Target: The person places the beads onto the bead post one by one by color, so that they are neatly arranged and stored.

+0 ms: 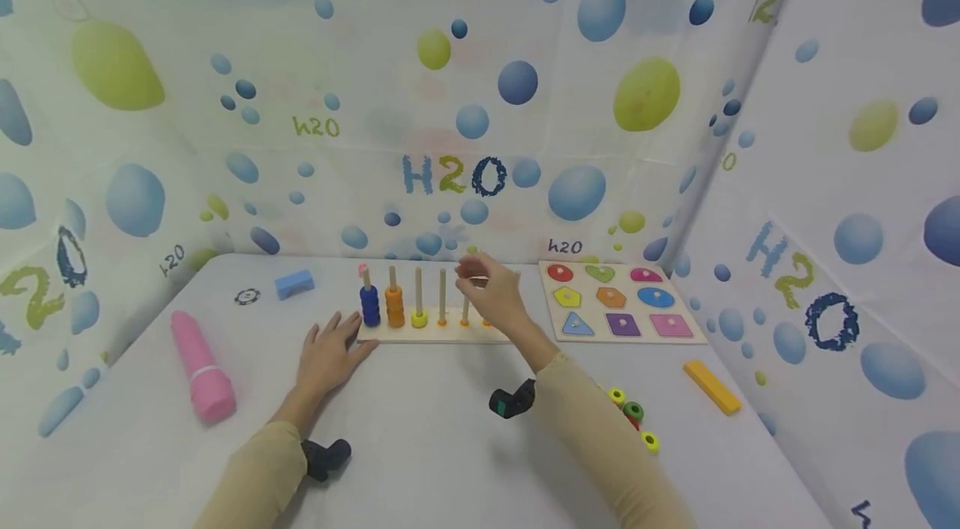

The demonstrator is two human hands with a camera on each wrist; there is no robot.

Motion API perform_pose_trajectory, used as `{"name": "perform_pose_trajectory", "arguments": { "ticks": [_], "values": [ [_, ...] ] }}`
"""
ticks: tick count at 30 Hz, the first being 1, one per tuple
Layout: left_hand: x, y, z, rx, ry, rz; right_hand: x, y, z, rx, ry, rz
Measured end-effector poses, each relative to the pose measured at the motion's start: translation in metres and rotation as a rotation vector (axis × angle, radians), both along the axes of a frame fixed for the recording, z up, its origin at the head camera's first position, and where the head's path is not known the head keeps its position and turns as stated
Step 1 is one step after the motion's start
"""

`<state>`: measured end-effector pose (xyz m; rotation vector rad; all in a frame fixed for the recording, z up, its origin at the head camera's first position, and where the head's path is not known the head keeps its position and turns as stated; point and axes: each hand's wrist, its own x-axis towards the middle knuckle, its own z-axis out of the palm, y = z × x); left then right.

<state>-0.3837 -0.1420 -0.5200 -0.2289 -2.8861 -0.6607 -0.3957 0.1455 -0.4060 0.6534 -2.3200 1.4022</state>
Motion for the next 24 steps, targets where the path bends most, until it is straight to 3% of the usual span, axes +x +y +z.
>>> {"name": "perform_pose_trajectory", "arguments": {
  "ticks": [7, 12, 24],
  "values": [
    [0.001, 0.000, 0.000, 0.004, 0.005, -0.005, 0.036, 0.047, -0.003, -0.020, -0.052, -0.025],
    [0.002, 0.000, 0.000, 0.002, 0.005, -0.001, 0.066, 0.073, -0.004, 0.034, -0.069, -0.067],
    [0.001, 0.000, 0.001, 0.005, -0.007, -0.008, 0.113, 0.149, -0.057, 0.104, -0.173, -0.139]
  ]
}}
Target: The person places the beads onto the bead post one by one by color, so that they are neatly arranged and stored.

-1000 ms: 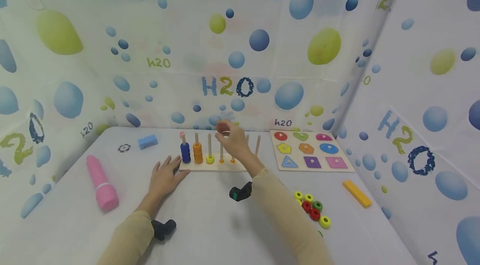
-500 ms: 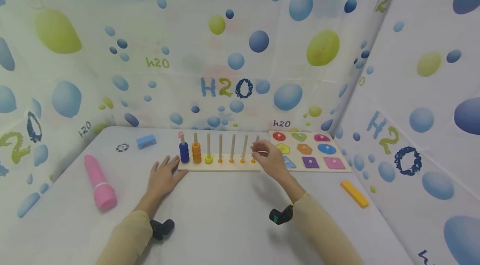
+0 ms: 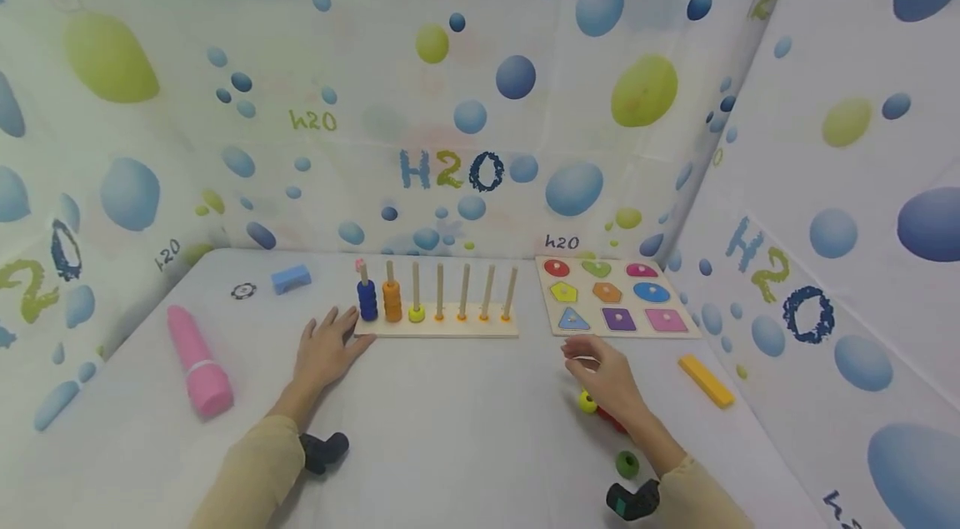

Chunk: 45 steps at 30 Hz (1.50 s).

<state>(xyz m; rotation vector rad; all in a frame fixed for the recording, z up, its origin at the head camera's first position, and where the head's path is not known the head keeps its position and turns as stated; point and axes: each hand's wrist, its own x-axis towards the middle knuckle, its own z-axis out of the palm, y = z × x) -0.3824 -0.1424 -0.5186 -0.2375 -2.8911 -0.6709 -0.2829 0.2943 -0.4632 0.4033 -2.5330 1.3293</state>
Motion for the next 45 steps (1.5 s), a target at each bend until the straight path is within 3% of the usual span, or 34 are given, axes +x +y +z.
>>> {"name": "perform_pose_trajectory", "arguments": {
  "ticks": [3, 10, 14, 20, 25, 29, 37, 45],
  "values": [
    [-0.001, 0.000, 0.001, -0.011, 0.001, 0.003, 0.005, 0.018, -0.018, 0.019, -0.009, -0.013],
    [-0.001, 0.000, 0.001, -0.022, -0.011, 0.001, 0.024, 0.037, -0.033, 0.127, -0.003, -0.095],
    [-0.001, 0.000, 0.001, -0.023, -0.020, 0.003, 0.028, 0.042, -0.037, 0.193, 0.042, -0.122],
    [-0.001, 0.000, 0.001, -0.016, -0.014, 0.005, 0.028, 0.040, -0.039, 0.335, 0.151, -0.069],
    [-0.001, 0.000, 0.000, -0.008, -0.011, 0.002, 0.027, 0.037, -0.042, 0.417, 0.174, -0.079],
    [-0.001, -0.001, -0.001, 0.000, -0.010, 0.000, 0.027, 0.037, -0.042, 0.397, 0.143, -0.091],
    [-0.002, -0.001, -0.001, -0.015, -0.005, 0.003, 0.018, 0.031, -0.027, 0.204, 0.024, -0.065],
    [-0.002, 0.000, 0.000, -0.017, -0.017, 0.000, -0.008, 0.003, -0.007, 0.166, 0.103, 0.024]
  ]
}}
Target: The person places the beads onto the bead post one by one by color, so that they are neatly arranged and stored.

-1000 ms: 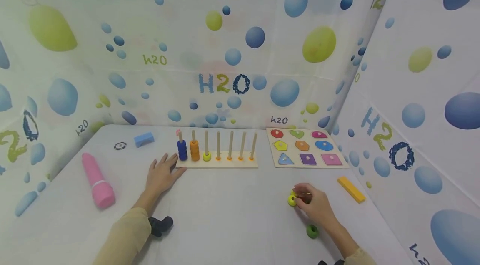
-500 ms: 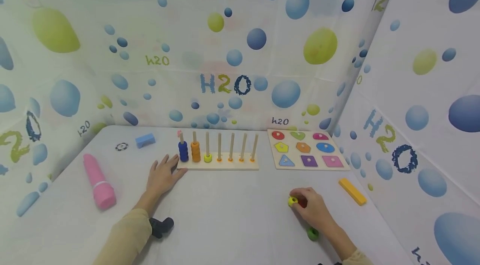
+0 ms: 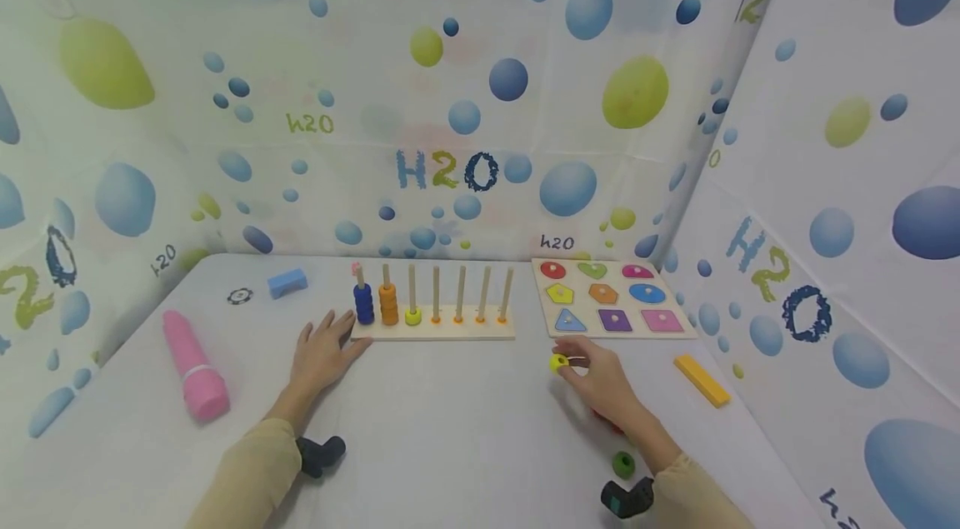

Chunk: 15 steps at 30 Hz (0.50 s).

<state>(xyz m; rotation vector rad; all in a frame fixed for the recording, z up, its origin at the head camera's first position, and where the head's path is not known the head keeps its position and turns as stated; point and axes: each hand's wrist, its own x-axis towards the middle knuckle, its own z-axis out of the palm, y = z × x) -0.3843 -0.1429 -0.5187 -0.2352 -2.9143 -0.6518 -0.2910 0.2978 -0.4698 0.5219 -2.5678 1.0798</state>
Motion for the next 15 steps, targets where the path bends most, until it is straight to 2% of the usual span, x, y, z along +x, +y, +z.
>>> {"name": "perform_pose_trajectory", "arguments": {
  "ticks": [9, 15],
  "values": [
    [-0.001, -0.001, 0.000, -0.003, 0.006, 0.003, -0.036, -0.055, 0.024, -0.052, 0.134, 0.101],
    [0.001, 0.001, 0.000, 0.005, 0.006, 0.005, -0.062, -0.096, 0.049, -0.062, 0.206, 0.169]
  ]
}}
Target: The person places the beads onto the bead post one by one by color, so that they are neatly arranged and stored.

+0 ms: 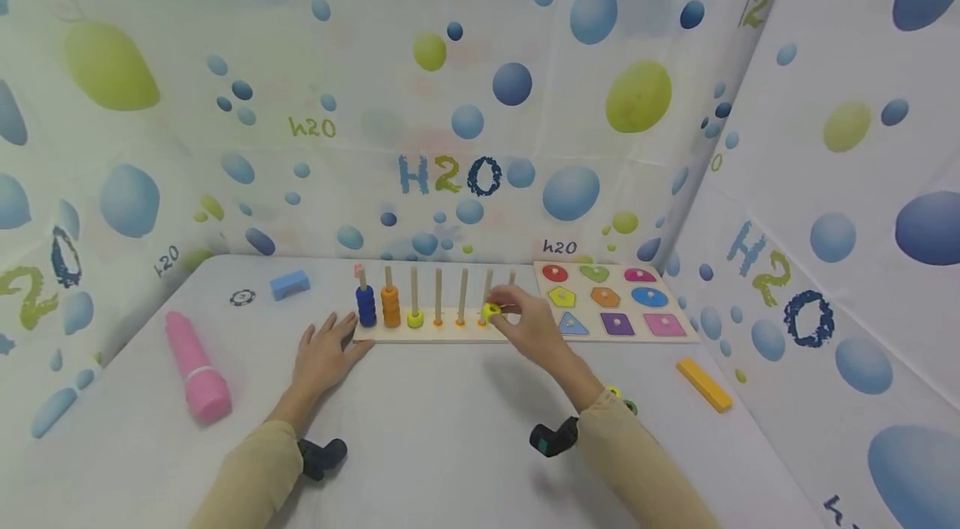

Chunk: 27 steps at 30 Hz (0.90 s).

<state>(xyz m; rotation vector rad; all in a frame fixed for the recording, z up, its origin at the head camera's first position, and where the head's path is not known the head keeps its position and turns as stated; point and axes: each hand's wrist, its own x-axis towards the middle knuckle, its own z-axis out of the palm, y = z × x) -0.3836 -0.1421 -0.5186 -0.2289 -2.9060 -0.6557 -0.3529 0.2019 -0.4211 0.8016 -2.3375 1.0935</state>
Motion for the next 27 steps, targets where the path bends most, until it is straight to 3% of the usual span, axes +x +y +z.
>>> {"name": "perform_pose_trajectory", "arguments": {
  "ticks": [11, 27],
  "values": [
    [0.001, 0.000, 0.000, 0.019, -0.022, -0.008, -0.047, -0.075, 0.020, -0.046, 0.034, 0.076],
    [0.002, 0.000, 0.001, 0.020, 0.018, 0.000, -0.077, -0.116, 0.022, -0.009, -0.032, 0.038]
  ]
}}
